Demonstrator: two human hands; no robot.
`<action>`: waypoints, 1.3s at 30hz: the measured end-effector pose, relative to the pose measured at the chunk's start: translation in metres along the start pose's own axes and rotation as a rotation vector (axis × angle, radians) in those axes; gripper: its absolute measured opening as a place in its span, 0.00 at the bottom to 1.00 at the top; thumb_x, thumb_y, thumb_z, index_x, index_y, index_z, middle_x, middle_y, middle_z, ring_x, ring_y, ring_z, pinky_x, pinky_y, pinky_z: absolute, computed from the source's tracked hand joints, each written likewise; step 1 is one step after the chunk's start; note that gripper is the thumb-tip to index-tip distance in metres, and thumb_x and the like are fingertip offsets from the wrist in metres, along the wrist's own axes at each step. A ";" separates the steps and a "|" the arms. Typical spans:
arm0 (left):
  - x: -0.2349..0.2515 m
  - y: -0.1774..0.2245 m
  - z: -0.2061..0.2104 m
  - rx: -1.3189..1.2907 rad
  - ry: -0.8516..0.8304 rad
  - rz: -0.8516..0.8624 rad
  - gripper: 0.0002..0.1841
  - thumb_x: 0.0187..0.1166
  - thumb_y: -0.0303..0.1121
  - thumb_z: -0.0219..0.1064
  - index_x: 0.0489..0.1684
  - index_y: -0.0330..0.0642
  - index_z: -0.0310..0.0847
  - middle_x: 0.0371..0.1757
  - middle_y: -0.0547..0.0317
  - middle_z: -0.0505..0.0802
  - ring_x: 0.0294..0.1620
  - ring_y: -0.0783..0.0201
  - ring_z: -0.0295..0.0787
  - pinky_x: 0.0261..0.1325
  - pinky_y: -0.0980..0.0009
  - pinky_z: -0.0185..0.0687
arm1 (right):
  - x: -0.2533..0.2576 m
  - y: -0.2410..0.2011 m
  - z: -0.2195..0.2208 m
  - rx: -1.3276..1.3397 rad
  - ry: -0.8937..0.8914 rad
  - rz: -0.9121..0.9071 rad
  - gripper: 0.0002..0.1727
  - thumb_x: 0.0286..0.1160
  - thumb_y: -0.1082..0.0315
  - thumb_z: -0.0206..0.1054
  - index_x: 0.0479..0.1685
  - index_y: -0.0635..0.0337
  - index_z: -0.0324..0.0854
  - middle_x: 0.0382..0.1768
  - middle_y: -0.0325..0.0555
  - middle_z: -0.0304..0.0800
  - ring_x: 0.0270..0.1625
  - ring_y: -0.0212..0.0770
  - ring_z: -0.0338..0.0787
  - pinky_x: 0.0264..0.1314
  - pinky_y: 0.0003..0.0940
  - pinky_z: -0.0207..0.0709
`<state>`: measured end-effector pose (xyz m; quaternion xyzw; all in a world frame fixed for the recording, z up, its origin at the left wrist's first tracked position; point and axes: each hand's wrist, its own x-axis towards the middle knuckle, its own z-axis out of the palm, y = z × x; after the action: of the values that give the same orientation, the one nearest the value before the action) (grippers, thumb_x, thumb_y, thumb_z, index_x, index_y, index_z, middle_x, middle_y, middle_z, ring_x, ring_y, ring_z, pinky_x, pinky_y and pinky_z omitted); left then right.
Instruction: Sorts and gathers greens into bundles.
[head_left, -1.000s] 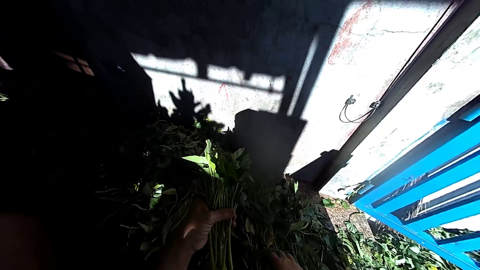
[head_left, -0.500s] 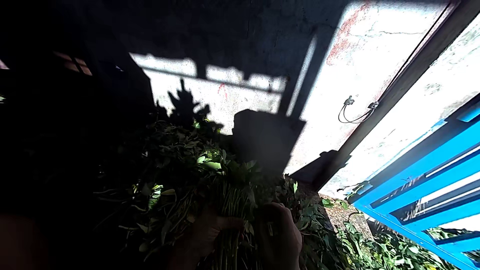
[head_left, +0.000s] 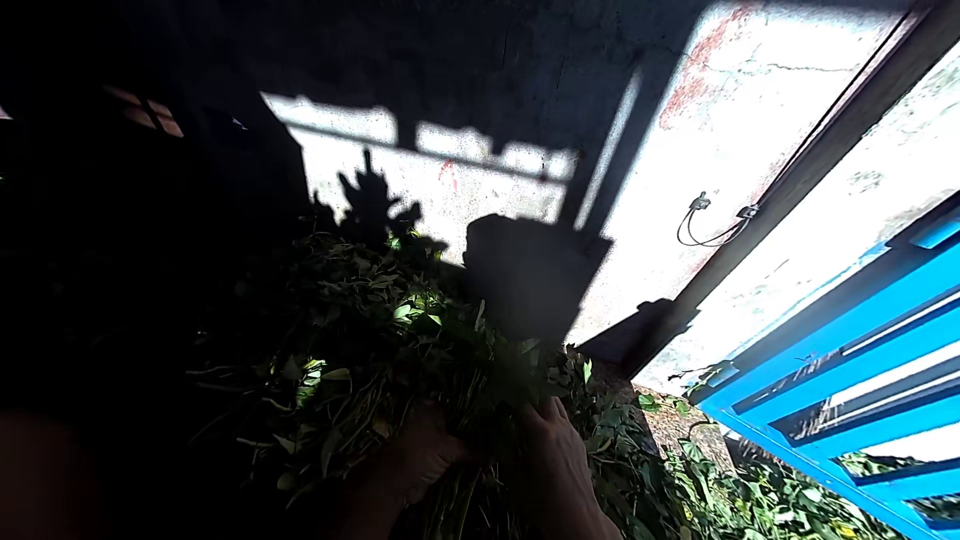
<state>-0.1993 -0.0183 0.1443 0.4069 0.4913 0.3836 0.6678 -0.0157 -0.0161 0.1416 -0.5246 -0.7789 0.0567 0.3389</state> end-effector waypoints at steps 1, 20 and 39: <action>0.000 0.001 0.001 0.016 -0.009 -0.008 0.21 0.56 0.16 0.83 0.48 0.32 0.85 0.40 0.45 0.96 0.36 0.50 0.97 0.44 0.56 0.97 | 0.003 -0.002 0.000 -0.050 -0.012 -0.002 0.17 0.69 0.50 0.68 0.34 0.54 0.91 0.36 0.48 0.89 0.46 0.50 0.91 0.39 0.45 0.86; 0.003 0.021 -0.015 -0.191 0.658 0.253 0.15 0.64 0.13 0.77 0.48 0.26 0.82 0.33 0.37 0.95 0.28 0.47 0.95 0.34 0.57 0.95 | -0.088 0.137 0.170 0.092 -1.132 0.657 0.25 0.83 0.52 0.61 0.61 0.66 0.84 0.64 0.66 0.87 0.69 0.64 0.86 0.71 0.67 0.75; 0.017 0.008 -0.010 -0.039 0.641 0.276 0.13 0.64 0.14 0.78 0.43 0.28 0.83 0.31 0.42 0.95 0.28 0.49 0.96 0.35 0.60 0.96 | -0.103 0.118 0.144 0.549 -0.286 0.764 0.12 0.78 0.66 0.67 0.49 0.63 0.91 0.38 0.49 0.95 0.42 0.43 0.93 0.52 0.47 0.85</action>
<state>-0.2059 0.0014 0.1443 0.3156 0.6090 0.5877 0.4291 0.0140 -0.0138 -0.0689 -0.6512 -0.5256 0.4516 0.3094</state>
